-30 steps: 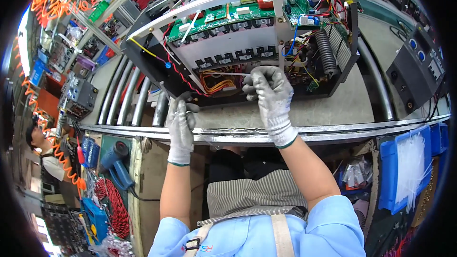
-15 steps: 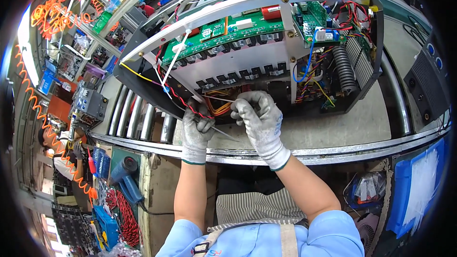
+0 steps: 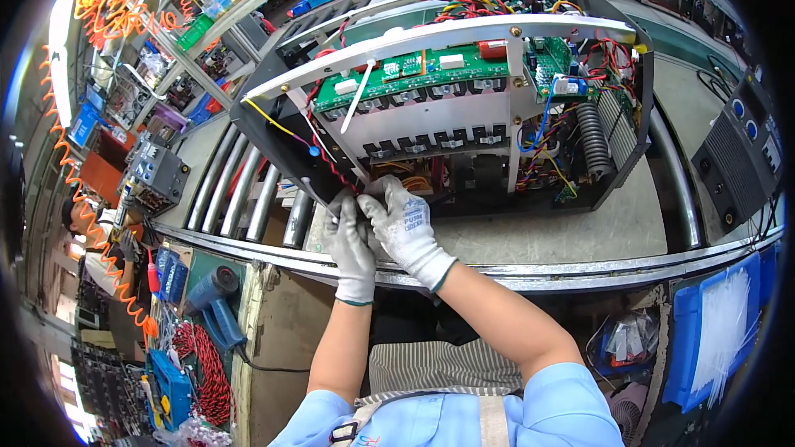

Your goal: The person assembles and wires internal components within an industrial electronics chassis by hand, installing printed circuit boards, internal wiring, and plastic components.

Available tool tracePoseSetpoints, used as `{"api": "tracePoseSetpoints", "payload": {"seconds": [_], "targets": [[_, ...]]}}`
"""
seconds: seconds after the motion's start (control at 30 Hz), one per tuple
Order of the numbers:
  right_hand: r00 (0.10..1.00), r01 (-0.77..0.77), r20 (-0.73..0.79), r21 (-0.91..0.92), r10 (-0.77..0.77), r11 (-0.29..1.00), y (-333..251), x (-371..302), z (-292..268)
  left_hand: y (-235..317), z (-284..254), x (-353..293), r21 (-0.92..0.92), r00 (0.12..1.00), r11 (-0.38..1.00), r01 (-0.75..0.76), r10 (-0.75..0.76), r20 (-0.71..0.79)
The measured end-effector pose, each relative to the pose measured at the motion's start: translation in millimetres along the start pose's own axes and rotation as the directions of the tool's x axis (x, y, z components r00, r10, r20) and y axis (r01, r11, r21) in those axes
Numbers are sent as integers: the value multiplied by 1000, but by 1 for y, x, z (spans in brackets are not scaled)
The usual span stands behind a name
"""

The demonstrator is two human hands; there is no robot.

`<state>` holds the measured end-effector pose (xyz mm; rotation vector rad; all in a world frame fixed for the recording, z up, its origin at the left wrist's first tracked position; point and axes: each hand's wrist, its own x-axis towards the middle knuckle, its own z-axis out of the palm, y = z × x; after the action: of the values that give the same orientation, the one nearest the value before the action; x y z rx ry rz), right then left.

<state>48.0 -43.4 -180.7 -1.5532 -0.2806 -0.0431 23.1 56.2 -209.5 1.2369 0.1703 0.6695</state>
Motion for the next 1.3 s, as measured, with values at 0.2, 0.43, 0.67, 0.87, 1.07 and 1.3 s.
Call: {"api": "tracePoseSetpoints", "payload": {"seconds": [0.2,0.43,0.67,0.87,1.07,1.3], "targets": [[984,180,24,-188,-179,966,8,20,-12,25,-7,13,484,975,861,-156,58,213],[992,91,82,114,-100,989,10,19,-24,74,-7,45,504,854,842,193,-397,335],[999,-26,24,131,23,991,-4,17,-22,65,-4,49,615,891,779,-121,-187,413],[988,92,133,-80,-81,993,-14,16,-25,69,-8,47,586,866,791,-175,-159,474],[989,-113,106,102,102,988,-15,17,-22,64,-12,49,617,900,770,-162,-141,412],[987,-132,111,127,119,983,-13,19,-25,67,-11,50,617,892,773,-145,-167,419]]}}
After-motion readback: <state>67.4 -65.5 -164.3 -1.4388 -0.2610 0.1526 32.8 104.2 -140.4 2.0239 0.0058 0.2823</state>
